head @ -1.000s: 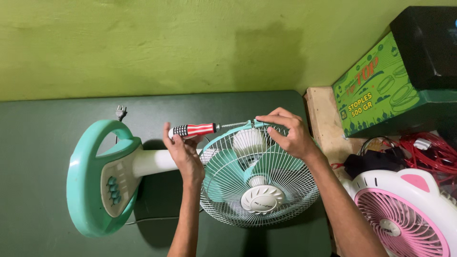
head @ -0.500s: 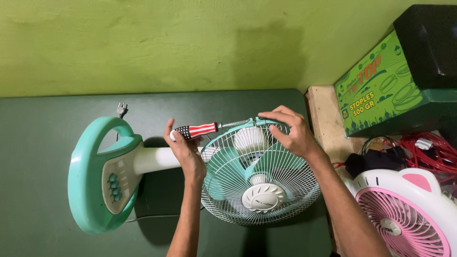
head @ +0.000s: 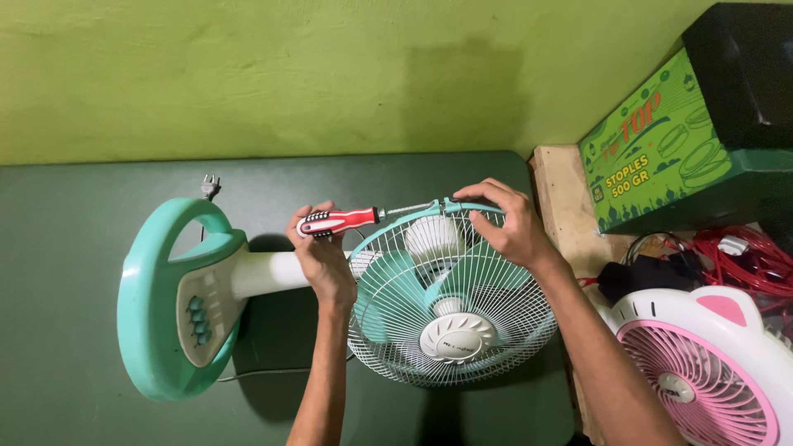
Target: The person uses a screwdriver to loosen screws on a teal table fan, removes the front grille, and then detaches the rear plastic ring. The components are placed on nearby surfaces.
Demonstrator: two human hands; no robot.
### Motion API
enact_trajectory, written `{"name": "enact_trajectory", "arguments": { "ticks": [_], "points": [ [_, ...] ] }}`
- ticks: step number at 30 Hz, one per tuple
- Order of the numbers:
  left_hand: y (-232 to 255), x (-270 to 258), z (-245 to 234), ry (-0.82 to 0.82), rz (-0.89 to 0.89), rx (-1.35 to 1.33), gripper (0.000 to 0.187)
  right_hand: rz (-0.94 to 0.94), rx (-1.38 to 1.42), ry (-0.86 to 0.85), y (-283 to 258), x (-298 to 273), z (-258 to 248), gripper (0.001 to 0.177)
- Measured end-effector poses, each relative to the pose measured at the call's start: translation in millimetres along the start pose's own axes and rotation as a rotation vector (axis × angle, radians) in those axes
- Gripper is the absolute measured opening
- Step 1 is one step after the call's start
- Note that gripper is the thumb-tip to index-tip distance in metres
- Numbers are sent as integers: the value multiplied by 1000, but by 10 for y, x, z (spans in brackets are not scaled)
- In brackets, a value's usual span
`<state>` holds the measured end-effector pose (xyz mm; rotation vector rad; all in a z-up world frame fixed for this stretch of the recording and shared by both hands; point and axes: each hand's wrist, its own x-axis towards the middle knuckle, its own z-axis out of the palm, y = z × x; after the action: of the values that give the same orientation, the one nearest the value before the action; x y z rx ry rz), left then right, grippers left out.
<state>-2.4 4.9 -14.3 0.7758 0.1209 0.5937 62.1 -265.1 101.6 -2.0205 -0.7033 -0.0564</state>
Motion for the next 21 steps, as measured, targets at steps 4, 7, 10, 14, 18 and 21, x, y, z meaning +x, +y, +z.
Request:
{"name": "enact_trajectory", "arguments": {
  "ticks": [4, 7, 10, 14, 18, 21],
  "points": [
    [34, 19, 36, 26, -57, 134, 54, 8, -21, -3, -17, -7, -7, 28],
    [49, -2, 57, 116, -71, 240, 57, 4, -22, -3, -31, 3, -3, 28],
    [40, -14, 56, -4, -5, 67, 55, 23, 3, 21, -30, -14, 3, 29],
    [59, 2, 24, 30, -61, 24, 54, 52, 74, 49, -46, -7, 25, 34],
    [26, 11, 0, 42, -47, 118, 49, 26, 9, 36, -20, -15, 39, 28],
    [35, -43, -9, 27, -27, 75, 46, -25, -2, 31, -30, -31, 28, 27]
  ]
}}
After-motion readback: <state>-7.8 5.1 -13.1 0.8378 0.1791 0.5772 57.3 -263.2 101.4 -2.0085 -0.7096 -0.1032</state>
